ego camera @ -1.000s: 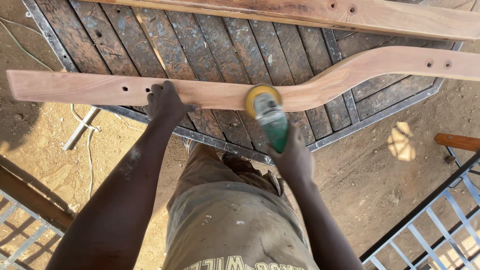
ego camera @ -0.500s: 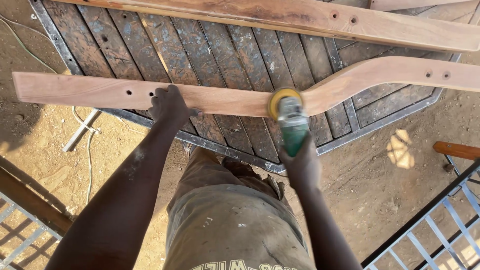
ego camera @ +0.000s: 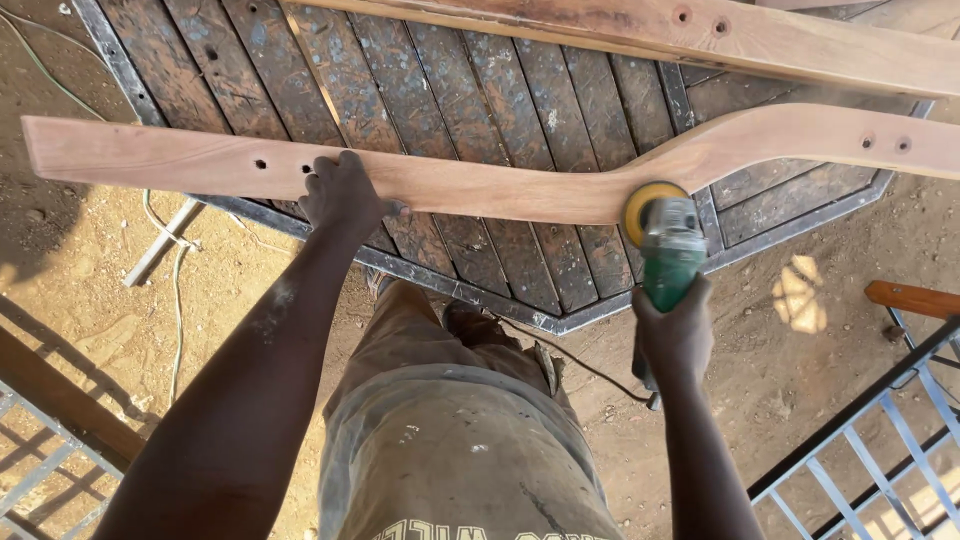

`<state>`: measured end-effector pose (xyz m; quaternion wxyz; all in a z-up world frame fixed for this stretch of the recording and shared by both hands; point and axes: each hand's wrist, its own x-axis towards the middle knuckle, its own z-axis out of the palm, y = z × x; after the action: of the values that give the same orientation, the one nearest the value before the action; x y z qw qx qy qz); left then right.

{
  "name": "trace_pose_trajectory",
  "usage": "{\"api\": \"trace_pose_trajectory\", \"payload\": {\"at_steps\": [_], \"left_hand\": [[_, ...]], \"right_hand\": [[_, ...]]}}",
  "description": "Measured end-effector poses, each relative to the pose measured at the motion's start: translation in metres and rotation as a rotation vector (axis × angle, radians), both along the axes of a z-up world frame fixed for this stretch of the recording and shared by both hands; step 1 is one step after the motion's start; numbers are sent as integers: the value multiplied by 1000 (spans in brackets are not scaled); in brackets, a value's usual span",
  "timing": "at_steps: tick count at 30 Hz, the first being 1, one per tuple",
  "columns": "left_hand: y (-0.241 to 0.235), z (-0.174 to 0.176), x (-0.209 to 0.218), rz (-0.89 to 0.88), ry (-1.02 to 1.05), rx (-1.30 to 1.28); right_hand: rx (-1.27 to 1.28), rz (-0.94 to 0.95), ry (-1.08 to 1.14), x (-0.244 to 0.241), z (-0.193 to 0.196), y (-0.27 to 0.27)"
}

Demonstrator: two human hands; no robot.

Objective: Sanding wooden planks using an angle grinder with a sanding disc

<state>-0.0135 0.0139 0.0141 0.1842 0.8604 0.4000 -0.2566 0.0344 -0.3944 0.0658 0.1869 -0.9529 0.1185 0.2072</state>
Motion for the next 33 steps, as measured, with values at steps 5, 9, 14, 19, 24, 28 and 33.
{"api": "trace_pose_trajectory", "payload": {"at_steps": [5, 9, 14, 19, 24, 28, 33], "left_hand": [[5, -6, -13, -45, -78, -36], [24, -25, -49, -72, -393, -174], [108, -20, -105, 16, -492, 57], [229, -9, -158, 157, -512, 322], [301, -16, -168, 347, -517, -85], [348, -64, -172, 258, -497, -78], [347, -43, -168, 271, -332, -66]], "right_hand": [[76, -101, -48, -5, 2, 3], [114, -63, -32, -35, 4, 59], [93, -8, 70, -96, 20, 189], [142, 142, 150, -150, 27, 317], [245, 301, 112, -167, 48, 361], [153, 169, 90, -157, 18, 314], [61, -183, -64, -130, 2, 212]]}}
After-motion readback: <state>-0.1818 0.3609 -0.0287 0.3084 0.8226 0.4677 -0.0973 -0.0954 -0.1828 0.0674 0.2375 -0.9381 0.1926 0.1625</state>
